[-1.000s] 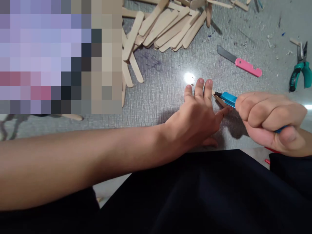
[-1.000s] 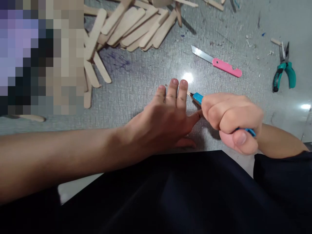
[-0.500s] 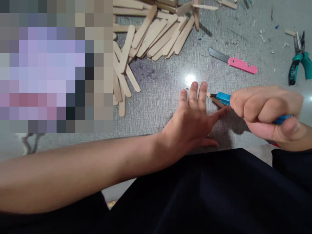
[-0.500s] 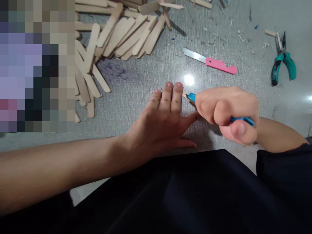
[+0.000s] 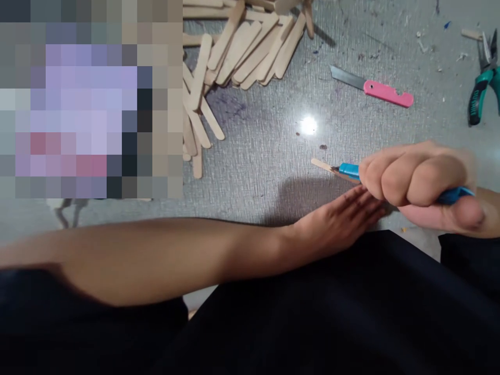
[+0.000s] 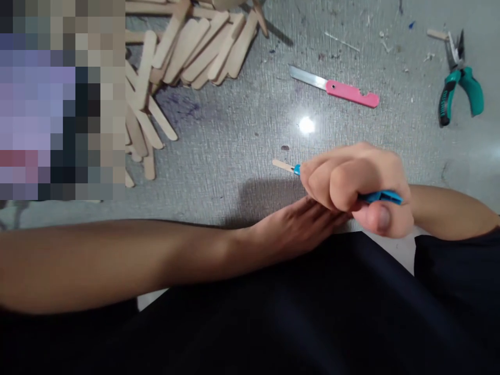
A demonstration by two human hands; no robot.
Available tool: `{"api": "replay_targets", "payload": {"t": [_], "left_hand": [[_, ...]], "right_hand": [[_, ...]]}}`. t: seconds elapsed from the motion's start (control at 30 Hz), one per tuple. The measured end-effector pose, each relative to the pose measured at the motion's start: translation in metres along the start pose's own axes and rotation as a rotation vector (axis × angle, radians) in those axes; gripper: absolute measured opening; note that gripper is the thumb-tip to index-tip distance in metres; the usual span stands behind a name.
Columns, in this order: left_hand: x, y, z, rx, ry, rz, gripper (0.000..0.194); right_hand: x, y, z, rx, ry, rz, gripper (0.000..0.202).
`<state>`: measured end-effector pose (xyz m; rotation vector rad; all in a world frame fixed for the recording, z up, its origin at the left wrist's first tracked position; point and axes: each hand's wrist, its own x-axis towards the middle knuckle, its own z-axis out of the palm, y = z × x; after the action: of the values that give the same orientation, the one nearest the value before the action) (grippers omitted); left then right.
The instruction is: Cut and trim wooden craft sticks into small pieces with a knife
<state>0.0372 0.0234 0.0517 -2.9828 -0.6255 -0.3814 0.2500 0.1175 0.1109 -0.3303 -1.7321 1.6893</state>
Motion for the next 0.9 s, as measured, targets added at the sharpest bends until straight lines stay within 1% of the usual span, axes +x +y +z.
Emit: {"api": "replay_targets", "payload": {"t": [0.07, 0.1, 0.13, 0.2, 0.27, 0.33, 0.4, 0.5, 0.6, 0.7, 0.8, 0.9], "left_hand": [[0.004, 0.005, -0.001, 0.018, -0.121, -0.051, 0.063], [0.005, 0.007, -0.003, 0.016, -0.147, -0.063, 0.064], [0.006, 0.008, -0.005, 0.007, -0.145, -0.071, 0.064], [0.005, 0.012, -0.006, -0.02, -0.103, -0.111, 0.061], [0.003, 0.017, -0.002, -0.031, -0.037, -0.166, 0.056], [0.001, 0.023, 0.002, 0.006, 0.026, -0.226, 0.052], [-0.001, 0.027, 0.003, 0.096, 0.049, -0.25, 0.05], [-0.001, 0.029, -0.002, 0.263, 0.013, -0.235, 0.05], [0.003, 0.029, -0.008, 0.381, -0.037, -0.208, 0.051], [0.009, 0.031, -0.008, 0.455, -0.048, -0.191, 0.052], [0.013, 0.033, -0.007, 0.491, -0.077, -0.166, 0.053], [0.016, 0.031, -0.012, 0.546, -0.123, -0.102, 0.051]], "right_hand": [[-0.002, 0.002, -0.001, -0.021, -0.061, -0.032, 0.059], [-0.003, 0.003, -0.002, -0.025, -0.079, -0.056, 0.057], [-0.004, 0.005, -0.003, -0.028, -0.101, -0.075, 0.056], [-0.005, 0.007, -0.005, -0.032, -0.126, -0.104, 0.053], [-0.006, 0.008, -0.005, -0.05, -0.122, -0.103, 0.053], [-0.007, 0.008, -0.005, -0.071, -0.104, -0.108, 0.053], [-0.008, 0.008, -0.003, -0.083, -0.097, -0.117, 0.053], [-0.009, 0.007, 0.001, -0.081, -0.08, -0.122, 0.053], [-0.012, 0.005, 0.005, -0.07, -0.044, -0.12, 0.053], [-0.019, 0.004, 0.01, -0.059, -0.029, -0.126, 0.053], [-0.026, 0.002, 0.015, -0.064, 0.013, -0.097, 0.056], [-0.026, -0.001, 0.016, -0.058, 0.024, -0.079, 0.061]]}}
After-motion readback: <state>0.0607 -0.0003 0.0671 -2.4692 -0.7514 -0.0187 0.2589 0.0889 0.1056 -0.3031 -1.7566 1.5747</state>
